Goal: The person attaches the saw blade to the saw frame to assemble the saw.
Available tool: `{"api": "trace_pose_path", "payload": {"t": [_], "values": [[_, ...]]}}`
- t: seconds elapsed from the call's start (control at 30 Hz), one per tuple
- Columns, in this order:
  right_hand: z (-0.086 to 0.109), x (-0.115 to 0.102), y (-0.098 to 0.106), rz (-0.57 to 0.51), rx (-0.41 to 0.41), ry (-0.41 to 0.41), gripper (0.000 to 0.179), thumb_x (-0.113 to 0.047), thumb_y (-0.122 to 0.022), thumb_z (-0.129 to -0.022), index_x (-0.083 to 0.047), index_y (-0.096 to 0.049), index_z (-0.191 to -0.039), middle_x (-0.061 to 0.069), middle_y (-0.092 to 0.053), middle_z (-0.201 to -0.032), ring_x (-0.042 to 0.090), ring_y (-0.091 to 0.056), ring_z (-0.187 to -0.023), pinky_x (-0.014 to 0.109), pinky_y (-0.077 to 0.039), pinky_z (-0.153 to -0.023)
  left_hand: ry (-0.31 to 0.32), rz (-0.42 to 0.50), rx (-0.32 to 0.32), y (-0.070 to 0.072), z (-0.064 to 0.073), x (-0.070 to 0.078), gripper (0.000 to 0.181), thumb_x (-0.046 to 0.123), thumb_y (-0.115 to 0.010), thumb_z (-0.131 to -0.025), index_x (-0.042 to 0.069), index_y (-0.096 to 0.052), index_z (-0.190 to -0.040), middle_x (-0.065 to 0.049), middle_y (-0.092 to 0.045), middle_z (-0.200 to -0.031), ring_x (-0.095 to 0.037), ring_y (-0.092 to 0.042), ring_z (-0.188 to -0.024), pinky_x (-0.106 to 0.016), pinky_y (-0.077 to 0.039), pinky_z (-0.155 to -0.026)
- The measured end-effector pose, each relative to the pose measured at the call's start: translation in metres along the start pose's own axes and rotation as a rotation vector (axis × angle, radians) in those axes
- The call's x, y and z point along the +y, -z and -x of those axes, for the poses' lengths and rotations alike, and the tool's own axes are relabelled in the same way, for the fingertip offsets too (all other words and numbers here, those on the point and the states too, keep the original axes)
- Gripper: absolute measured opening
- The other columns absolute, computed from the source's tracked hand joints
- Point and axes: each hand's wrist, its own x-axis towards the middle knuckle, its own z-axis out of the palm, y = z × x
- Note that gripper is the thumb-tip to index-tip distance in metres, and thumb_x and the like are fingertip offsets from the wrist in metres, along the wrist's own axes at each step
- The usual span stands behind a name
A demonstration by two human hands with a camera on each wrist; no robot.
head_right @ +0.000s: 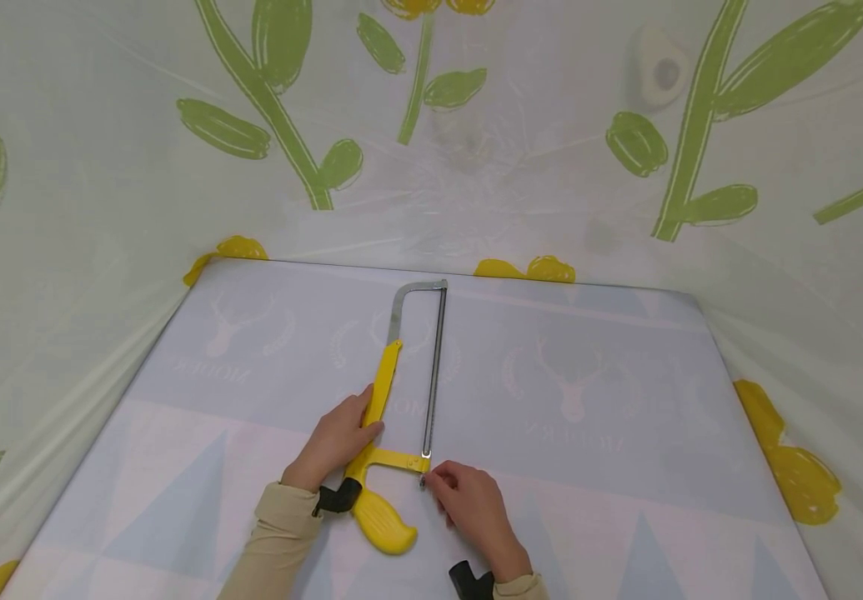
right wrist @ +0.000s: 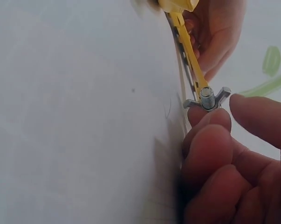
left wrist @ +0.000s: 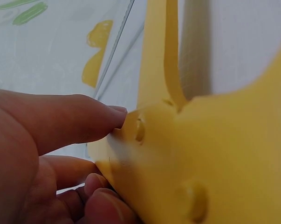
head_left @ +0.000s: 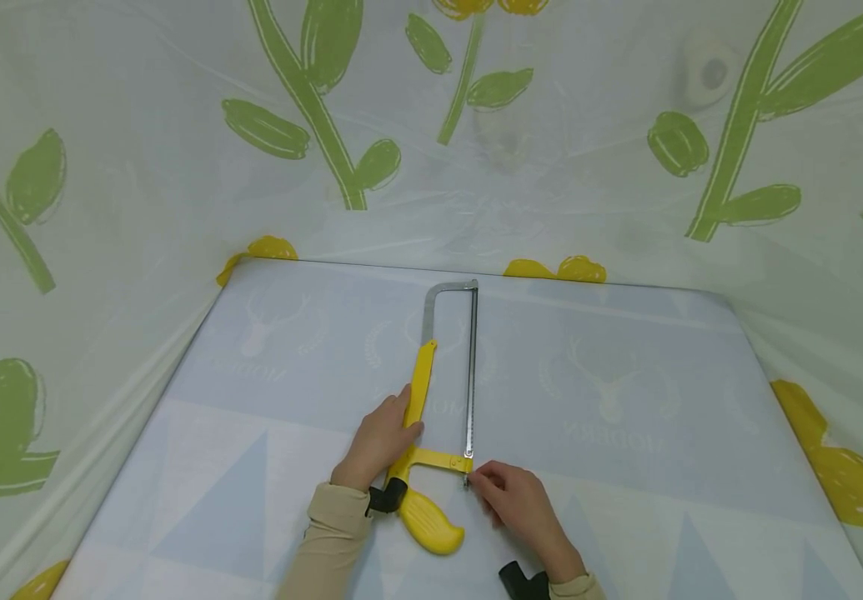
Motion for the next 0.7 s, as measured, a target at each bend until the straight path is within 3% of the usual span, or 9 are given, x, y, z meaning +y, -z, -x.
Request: {"api": "trace_pose_path", "payload": {"t": [0.3,0.7], "values": [[0.0017,-0.0001,0.0007,0.041,-0.015,0.051,0.035,-0.053,-0.05,-0.084,-0.02,-0.062,-0.085,-0.008,-0.049,-0.051,0.011,-0.046,-0.038,0.025,-0.035,-0.042,0.0,-0.003,0.004,-0.0005,-0.0001,-0.0003,0.064,0.028,-0.056,-0.086,0.004,-0.029,-0.139,-0.009,-0.051,-0.099,-0.015,-0.043,-0.063,-0.025,-0.038,-0.055],[0.0015,-0.002,0.0032,0.044,-0.013,0.072,0.026,-0.039,-0.052,-0.088,-0.016,-0.063,-0.087,-0.008,-0.05,-0.052,0.008,-0.046,-0.039,0.024,-0.037,-0.041,-0.005,-0.027,0.007,-0.0017,-0.0011,-0.0013,0.065,0.029,-0.056,-0.086,0.004,-0.028,-0.14,-0.009,-0.05,-0.099,-0.015,-0.042,-0.063,-0.025,-0.038,-0.056]]}}
